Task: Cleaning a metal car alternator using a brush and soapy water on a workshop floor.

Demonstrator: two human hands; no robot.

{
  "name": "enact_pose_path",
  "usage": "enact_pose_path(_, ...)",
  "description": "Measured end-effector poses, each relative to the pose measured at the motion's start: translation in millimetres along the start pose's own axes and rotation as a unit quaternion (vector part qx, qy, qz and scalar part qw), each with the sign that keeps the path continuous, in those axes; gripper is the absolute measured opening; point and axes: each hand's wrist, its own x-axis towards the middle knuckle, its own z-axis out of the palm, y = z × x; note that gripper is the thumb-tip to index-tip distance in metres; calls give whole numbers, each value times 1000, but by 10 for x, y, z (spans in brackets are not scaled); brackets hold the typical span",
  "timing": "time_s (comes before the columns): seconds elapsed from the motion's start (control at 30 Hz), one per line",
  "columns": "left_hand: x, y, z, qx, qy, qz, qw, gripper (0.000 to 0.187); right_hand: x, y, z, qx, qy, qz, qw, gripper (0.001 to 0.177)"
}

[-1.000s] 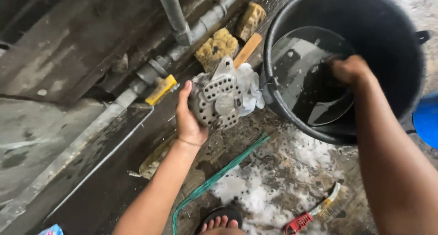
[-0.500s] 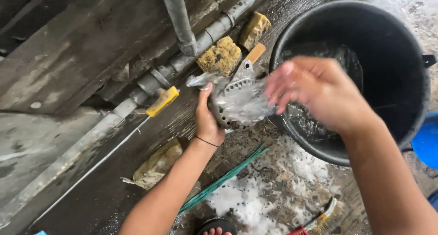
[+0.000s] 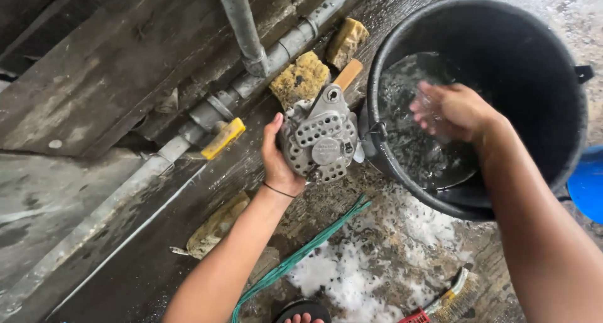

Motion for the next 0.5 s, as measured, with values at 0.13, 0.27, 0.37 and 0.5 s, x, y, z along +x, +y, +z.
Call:
enact_pose_path(0.13,31,-10,35,-39,-27,2,999,51,-954,-376,272,75,-221,-225,946,43)
enact_pose_path(0.27,-14,4,52,-23,-14,-1,1000,53,-1342,-631,458,-60,-309,-424,849,46)
enact_pose_path(0.37,-80,20,14,-53,-60,-28,996,52,-1076,-601,401,-58,-96,-254,961,26)
enact_pose_path(0.5,-110,26,-71,-41,-6,-26,999,52,218,46,-55,119,72,-219,966,34)
